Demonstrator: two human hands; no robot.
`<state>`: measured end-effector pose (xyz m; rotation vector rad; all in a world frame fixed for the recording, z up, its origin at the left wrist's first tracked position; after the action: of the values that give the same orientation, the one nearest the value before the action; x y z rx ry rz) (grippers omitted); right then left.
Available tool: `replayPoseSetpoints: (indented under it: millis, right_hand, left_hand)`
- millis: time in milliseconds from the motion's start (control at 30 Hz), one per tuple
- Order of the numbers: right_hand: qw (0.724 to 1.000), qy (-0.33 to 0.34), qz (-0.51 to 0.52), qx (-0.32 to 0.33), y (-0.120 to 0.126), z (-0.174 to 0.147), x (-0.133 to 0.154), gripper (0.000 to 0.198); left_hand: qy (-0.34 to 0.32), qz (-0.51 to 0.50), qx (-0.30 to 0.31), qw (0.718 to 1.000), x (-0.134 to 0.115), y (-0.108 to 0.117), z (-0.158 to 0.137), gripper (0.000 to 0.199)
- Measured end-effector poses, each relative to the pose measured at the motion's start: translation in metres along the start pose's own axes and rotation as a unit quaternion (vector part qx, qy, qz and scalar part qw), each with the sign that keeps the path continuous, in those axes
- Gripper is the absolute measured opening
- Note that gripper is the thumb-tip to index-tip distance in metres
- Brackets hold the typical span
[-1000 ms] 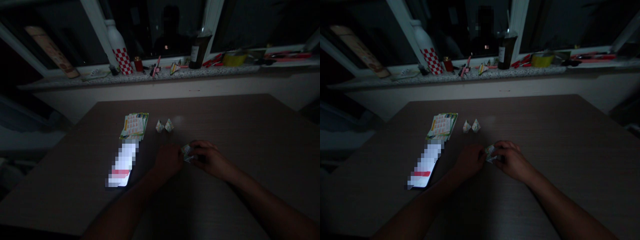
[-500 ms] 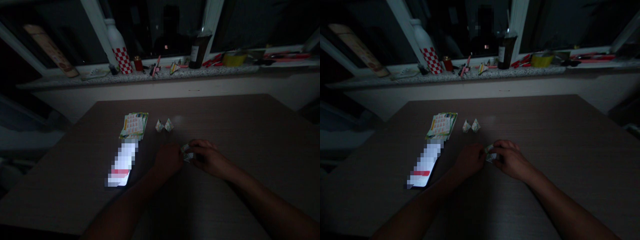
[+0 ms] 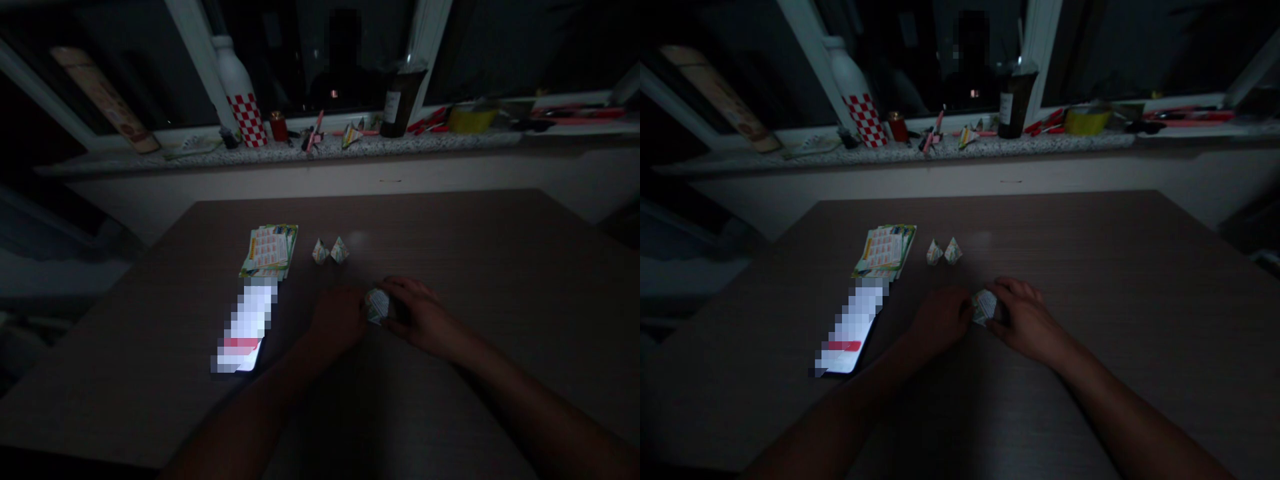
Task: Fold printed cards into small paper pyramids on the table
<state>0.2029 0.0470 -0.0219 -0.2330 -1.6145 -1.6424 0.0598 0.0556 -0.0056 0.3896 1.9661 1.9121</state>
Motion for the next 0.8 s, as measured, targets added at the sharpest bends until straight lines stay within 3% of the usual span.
replayPoseSetpoints:
  millis: [100, 333, 800]
  right_hand:
    - [1.0, -0.002, 0.012, -0.022, 0.0, 0.0, 0.0, 0.059]
    - [0.987, 0.032, 0.146, -0.065, 0.005, 0.004, 0.016, 0.05]
    - [0.982, 0.09, 0.163, -0.025, -0.001, 0.001, 0.029, 0.049]
  left_hand:
    - [-0.005, 0.003, -0.008, 1.0, 0.0, 0.0, 0.0, 0.019]
    - [0.004, 0.008, 0.002, 1.0, 0.001, -0.001, 0.0, 0.022]
    - [0.003, 0.012, -0.002, 1.0, 0.001, 0.0, 0.002, 0.024]
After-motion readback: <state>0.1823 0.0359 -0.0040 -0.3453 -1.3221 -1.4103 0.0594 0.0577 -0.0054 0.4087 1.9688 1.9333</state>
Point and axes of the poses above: each hand's wrist, its own z-axis towards the middle knuckle, its own y-axis out of the back of the hand, x = y × z, the point moved 6 cm from there along z, towards the middle knuckle, and after that the axes turned 12 degrees about z, right-handed, at the moved point
